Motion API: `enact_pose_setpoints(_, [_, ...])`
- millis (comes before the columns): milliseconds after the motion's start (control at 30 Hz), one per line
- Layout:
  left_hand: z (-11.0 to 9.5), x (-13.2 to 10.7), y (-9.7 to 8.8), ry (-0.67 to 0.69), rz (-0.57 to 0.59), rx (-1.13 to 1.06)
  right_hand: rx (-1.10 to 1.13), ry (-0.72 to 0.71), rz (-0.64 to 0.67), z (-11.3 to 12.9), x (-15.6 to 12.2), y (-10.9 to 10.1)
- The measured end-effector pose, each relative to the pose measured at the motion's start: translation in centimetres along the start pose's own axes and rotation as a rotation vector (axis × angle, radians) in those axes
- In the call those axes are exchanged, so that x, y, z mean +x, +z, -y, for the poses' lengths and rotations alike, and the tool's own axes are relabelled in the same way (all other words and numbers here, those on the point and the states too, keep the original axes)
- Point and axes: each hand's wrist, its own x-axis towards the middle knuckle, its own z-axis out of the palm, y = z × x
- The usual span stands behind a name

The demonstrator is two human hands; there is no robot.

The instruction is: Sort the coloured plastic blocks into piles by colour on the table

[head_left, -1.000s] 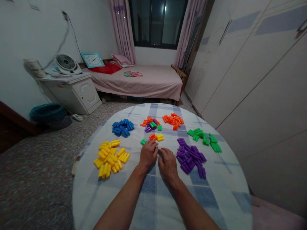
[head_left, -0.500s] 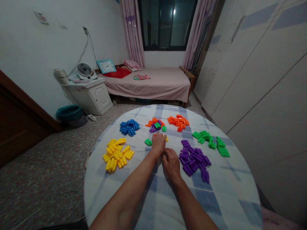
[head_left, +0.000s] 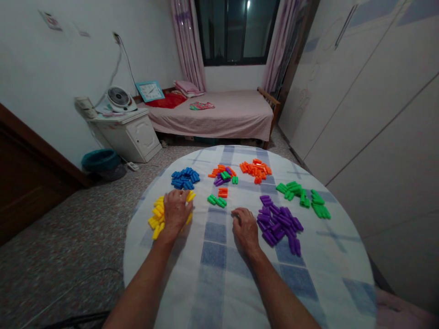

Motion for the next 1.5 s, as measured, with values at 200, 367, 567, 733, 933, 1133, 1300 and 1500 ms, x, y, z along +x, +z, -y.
enact_pose_setpoints(200, [4.6,-2.3,0.3,-0.127,0.094,0.098,-0.005,-0.018,0.007,-0.2,0.1,0.0])
enact_pose_setpoints(367, [3.4,-2.2,0.3,-0.129,-0.002,0.046,0.004,-0.021,0.008,-0.1,0.1,-0.1])
enact_pose_setpoints(567, [-2.8,-0.9,2.4,0.040,-0.064,-0.339,-0.003,-0.002,0.015,0.2,0.1,-0.2])
enact_pose_setpoints(733, [-6.9,1.2,5.8,-0.028,-0.005,-0.489,-0.014,-0.004,0.019,0.0,0.0,-0.1])
enact_pose_setpoints(933, [-7.2,1.6,7.8,-0.108,-0.008,-0.624,-0.006,-0.016,0.004,-0.4,0.0,0.2])
enact_pose_setpoints(1133, [-6.8,-0.1,8.3,-0.190,-0.076,-0.822,-0.018,-0.013,0.027,-0.2,0.0,0.0])
enact_pose_setpoints(1300, [-6.9,0.3,8.3,-0.184,-0.045,-0.921,-0.117,0.028,0.072,0.9,0.1,-0.2])
enact_pose_setpoints(1500, [-7.2,0.1,8.2,-0.169,0.019,-0.998,-0.422,0.091,0.275,3.8,1.6,-0.7])
